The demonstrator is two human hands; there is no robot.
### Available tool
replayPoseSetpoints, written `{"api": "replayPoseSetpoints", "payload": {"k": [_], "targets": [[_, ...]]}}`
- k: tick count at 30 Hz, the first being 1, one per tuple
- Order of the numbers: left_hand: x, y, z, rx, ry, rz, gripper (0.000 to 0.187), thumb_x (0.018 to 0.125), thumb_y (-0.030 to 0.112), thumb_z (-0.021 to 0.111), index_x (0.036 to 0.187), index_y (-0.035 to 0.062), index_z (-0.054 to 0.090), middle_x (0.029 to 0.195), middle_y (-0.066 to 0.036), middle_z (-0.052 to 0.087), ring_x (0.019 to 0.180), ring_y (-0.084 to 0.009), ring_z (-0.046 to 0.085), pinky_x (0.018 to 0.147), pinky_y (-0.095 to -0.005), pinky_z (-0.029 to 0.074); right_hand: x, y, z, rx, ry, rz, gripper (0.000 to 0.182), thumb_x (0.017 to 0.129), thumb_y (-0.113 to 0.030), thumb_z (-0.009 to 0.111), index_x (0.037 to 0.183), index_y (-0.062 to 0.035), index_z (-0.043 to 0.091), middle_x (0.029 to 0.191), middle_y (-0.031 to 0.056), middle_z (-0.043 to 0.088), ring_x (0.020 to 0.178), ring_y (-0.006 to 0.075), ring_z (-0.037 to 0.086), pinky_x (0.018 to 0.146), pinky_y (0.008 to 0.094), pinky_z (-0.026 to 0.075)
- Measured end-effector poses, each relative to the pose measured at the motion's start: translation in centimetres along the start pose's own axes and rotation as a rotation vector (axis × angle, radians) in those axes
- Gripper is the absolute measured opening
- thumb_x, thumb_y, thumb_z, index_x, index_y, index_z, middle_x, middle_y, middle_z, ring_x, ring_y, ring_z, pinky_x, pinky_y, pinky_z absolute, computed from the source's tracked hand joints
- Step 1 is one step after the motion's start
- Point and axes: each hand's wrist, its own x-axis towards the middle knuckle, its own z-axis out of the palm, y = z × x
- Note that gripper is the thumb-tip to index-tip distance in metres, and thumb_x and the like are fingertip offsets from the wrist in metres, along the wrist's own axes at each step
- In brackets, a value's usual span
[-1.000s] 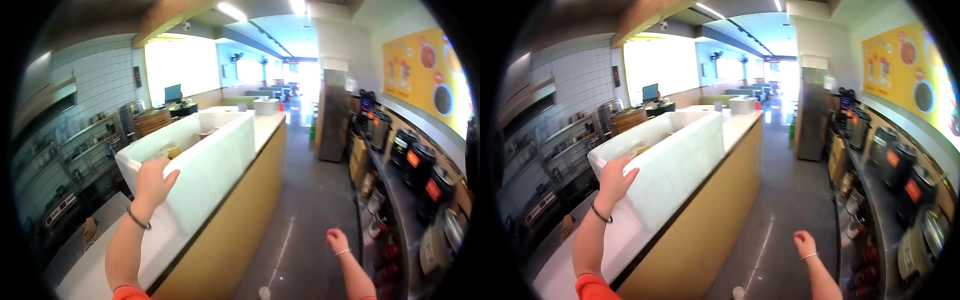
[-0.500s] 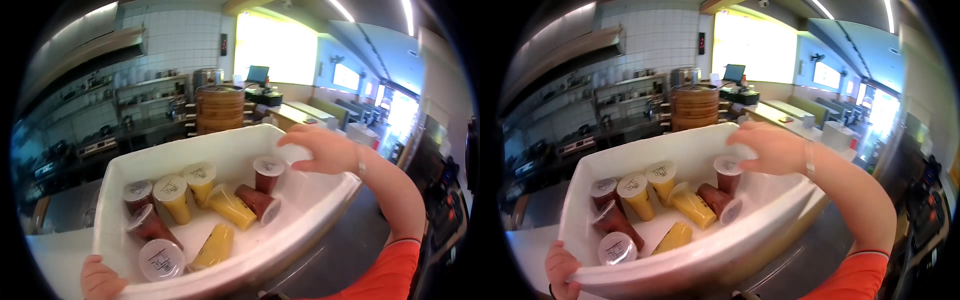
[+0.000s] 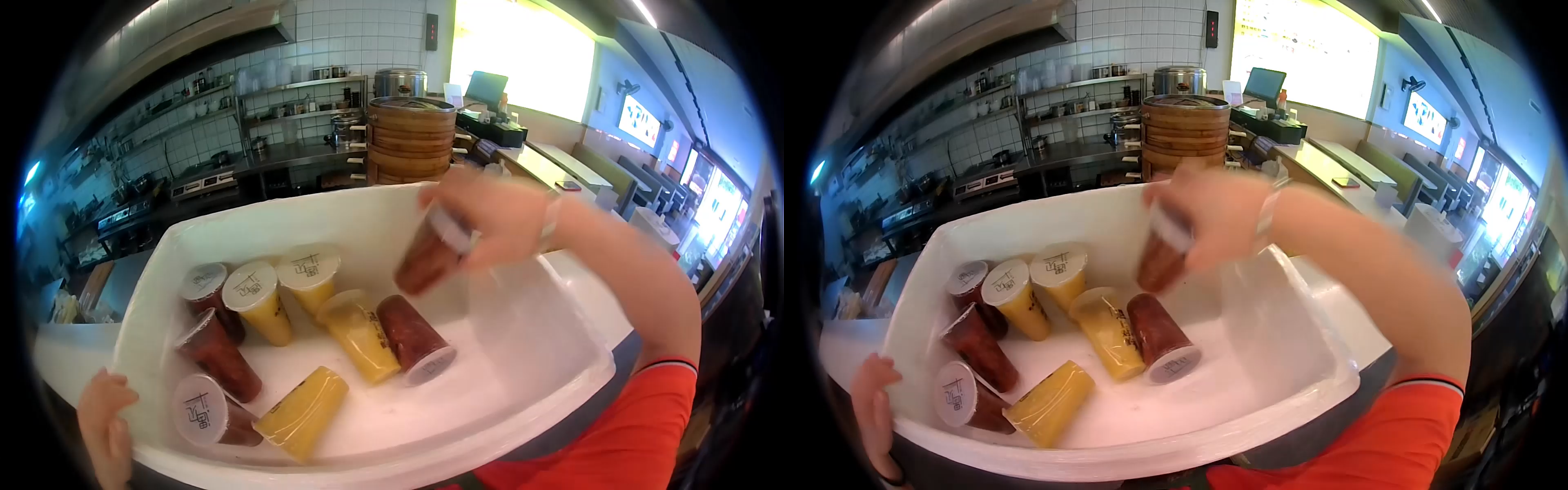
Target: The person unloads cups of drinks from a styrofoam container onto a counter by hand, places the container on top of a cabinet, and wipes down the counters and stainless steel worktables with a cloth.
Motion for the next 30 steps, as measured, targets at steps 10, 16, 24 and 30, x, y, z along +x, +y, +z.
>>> {"api": "replayPoseSetpoints", "payload": {"k": [10, 16, 24, 30], "targets": [[12.0, 22.0, 9.9, 0.099, -0.692, 0.549, 0.044, 0.077, 0.032, 0.059, 0.11, 0.0033, 0.052, 0.104, -0.014, 0.055, 0.096, -0.0318, 0.055, 0.082, -0.0369, 0.044, -22.9, 12.8, -4.0, 0.59, 0.991, 0.346, 0.068, 0.069, -0.009, 0.065, 0.131, -0.0067, 0.035, 0.099, 0.0078, 0.052, 0.079, 0.0159, 0.056, 0.066, 0.0242, 0.046], [15.5, 25.6, 20.0, 0.258, -1.118, 0.5, 0.067, 0.076, 0.046, 0.061, 0.127, 0.008, 0.037, 0.124, -0.017, 0.04, 0.109, -0.0299, 0.049, 0.088, -0.0365, 0.042, -24.9, 24.8, 3.3, -0.019, 0.462, 0.761, 0.066, 0.059, -0.031, 0.067, 0.117, -0.0056, 0.05, 0.105, 0.02, 0.055, 0.099, 0.0359, 0.052, 0.086, 0.0375, 0.044], [14.9, 24.3, 23.5, 0.261, -1.35, 0.507, 0.048, 0.078, 0.037, 0.058, 0.113, 0.0076, 0.045, 0.109, -0.017, 0.047, 0.097, -0.0304, 0.052, 0.081, -0.0378, 0.044, -25.8, 38.0, 13.0, 0.086, 0.367, 0.928, 0.068, 0.055, -0.031, 0.072, 0.112, -0.0008, 0.052, 0.102, 0.0204, 0.058, 0.097, 0.0341, 0.055, 0.084, 0.0379, 0.045], [15.4, 23.0, 24.9, 0.259, -1.351, 0.613, 0.034, 0.08, 0.03, 0.055, 0.103, 0.0072, 0.051, 0.097, -0.016, 0.053, 0.089, -0.0308, 0.055, 0.075, -0.0387, 0.045, -23.4, 35.7, 13.1, 0.084, 0.366, 0.856, 0.064, 0.056, -0.03, 0.072, 0.11, -0.0023, 0.054, 0.104, 0.0177, 0.059, 0.097, 0.0309, 0.055, 0.084, 0.0352, 0.044]]}}
